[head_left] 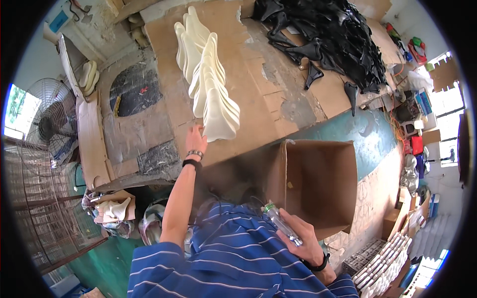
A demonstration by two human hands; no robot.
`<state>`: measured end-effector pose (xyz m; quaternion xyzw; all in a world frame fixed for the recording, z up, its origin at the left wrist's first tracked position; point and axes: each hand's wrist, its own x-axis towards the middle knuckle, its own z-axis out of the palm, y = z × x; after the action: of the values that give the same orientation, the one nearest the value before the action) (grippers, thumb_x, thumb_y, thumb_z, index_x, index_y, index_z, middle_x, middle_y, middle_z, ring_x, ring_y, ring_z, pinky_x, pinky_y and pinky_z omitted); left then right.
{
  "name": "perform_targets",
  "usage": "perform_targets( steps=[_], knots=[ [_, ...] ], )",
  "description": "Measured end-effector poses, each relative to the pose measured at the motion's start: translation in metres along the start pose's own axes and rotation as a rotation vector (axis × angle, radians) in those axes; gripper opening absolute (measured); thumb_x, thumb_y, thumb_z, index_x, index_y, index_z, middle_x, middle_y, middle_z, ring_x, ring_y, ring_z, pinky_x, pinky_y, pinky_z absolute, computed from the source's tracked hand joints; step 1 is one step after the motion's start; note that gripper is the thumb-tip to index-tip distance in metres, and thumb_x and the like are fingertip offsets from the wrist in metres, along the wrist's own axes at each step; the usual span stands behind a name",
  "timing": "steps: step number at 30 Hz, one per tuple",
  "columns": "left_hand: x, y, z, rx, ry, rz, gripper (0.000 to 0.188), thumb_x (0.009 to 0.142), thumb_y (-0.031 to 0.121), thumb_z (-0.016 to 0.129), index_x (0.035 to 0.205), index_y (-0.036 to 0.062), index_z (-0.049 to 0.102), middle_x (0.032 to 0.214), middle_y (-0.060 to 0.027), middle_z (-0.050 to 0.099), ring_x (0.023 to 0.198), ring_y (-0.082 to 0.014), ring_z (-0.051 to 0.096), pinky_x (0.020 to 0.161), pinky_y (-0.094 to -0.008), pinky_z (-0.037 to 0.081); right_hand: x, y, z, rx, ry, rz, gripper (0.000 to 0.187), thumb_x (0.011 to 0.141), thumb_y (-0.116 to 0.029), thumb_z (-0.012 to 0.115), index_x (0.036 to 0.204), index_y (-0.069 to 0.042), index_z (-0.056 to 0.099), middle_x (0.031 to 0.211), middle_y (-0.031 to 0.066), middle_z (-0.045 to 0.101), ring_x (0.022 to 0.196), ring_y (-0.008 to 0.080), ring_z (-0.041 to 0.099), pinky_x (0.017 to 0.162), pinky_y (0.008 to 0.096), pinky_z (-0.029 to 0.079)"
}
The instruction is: The person retrieves white plastic parts from a large woven sack and places them on a cardboard surface. They then pick up the parts one by one, inspect them, and place them into a cardboard box. The person repeats this process, retrieving more parts from the sack and sorting them into the box.
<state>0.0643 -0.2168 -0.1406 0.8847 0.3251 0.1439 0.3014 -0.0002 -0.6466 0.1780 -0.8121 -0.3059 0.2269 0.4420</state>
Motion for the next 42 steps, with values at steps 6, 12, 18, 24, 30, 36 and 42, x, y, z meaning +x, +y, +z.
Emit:
perform_targets(
  steps=[6, 12, 18, 24, 30, 36, 42],
  knots=[
    [0.014, 0.000, 0.024, -0.092, 0.005, -0.014, 0.037, 0.084, 0.001, 0.071, 0.117, 0.0124, 0.060, 0.111, -0.0170, 0.065, 0.103, -0.0413, 0.067, 0.087, -0.0526, 0.055, 0.009, -0.005, 0.007, -0.014, 0.096, -0.057, 0.065, 0.086, 0.003, 0.079, 0.148, 0.003, 0.059, 0.101, 0.0206, 0.072, 0.082, 0.0334, 0.070, 0.076, 0.0365, 0.057],
    [0.016, -0.005, 0.024, -0.113, 0.036, -0.033, 0.035, 0.084, 0.001, 0.071, 0.116, 0.0116, 0.060, 0.109, -0.0161, 0.066, 0.103, -0.0399, 0.067, 0.088, -0.0513, 0.055, 0.020, -0.029, 0.002, -0.059, 0.262, -0.142, 0.058, 0.090, 0.002, 0.076, 0.145, 0.007, 0.060, 0.098, 0.0177, 0.072, 0.080, 0.0266, 0.070, 0.075, 0.0336, 0.056],
    [0.009, 0.007, 0.005, -0.136, -0.063, -0.025, 0.037, 0.081, 0.002, 0.072, 0.115, 0.0110, 0.062, 0.107, -0.0137, 0.068, 0.100, -0.0366, 0.069, 0.087, -0.0501, 0.056, 0.015, -0.027, -0.002, -0.080, 0.297, -0.170, 0.057, 0.090, 0.003, 0.075, 0.145, 0.007, 0.060, 0.097, 0.0165, 0.072, 0.080, 0.0247, 0.070, 0.075, 0.0330, 0.057],
    [0.004, -0.013, 0.001, -0.089, -0.052, 0.007, 0.040, 0.080, 0.005, 0.073, 0.118, 0.0129, 0.068, 0.101, -0.0120, 0.068, 0.095, -0.0346, 0.069, 0.085, -0.0493, 0.056, 0.011, -0.026, 0.005, -0.081, 0.289, -0.186, 0.058, 0.090, 0.002, 0.075, 0.145, 0.007, 0.060, 0.096, 0.0167, 0.072, 0.080, 0.0253, 0.071, 0.074, 0.0336, 0.057],
    [-0.007, -0.024, 0.000, -0.081, -0.045, 0.020, 0.039, 0.080, 0.007, 0.074, 0.118, 0.0126, 0.070, 0.099, -0.0117, 0.068, 0.094, -0.0345, 0.068, 0.084, -0.0488, 0.056, 0.009, -0.031, 0.003, -0.084, 0.181, -0.080, 0.057, 0.089, 0.004, 0.074, 0.145, 0.006, 0.061, 0.099, 0.0182, 0.072, 0.082, 0.0275, 0.071, 0.076, 0.0342, 0.057],
    [-0.035, -0.025, -0.030, -0.052, -0.070, -0.020, 0.036, 0.080, 0.008, 0.075, 0.115, 0.0087, 0.070, 0.102, -0.0135, 0.069, 0.098, -0.0350, 0.069, 0.086, -0.0473, 0.057, 0.011, -0.024, 0.009, -0.094, 0.091, 0.003, 0.061, 0.088, 0.005, 0.075, 0.147, 0.003, 0.060, 0.101, 0.0187, 0.072, 0.083, 0.0278, 0.072, 0.076, 0.0354, 0.056],
    [-0.075, -0.075, -0.059, 0.042, -0.006, -0.080, 0.030, 0.079, 0.007, 0.076, 0.109, 0.0056, 0.070, 0.107, -0.0139, 0.068, 0.097, -0.0358, 0.069, 0.086, -0.0472, 0.056, 0.019, -0.021, 0.015, -0.101, 0.147, -0.036, 0.061, 0.088, 0.005, 0.075, 0.147, 0.004, 0.060, 0.100, 0.0182, 0.072, 0.081, 0.0273, 0.070, 0.075, 0.0344, 0.055]
  ],
)
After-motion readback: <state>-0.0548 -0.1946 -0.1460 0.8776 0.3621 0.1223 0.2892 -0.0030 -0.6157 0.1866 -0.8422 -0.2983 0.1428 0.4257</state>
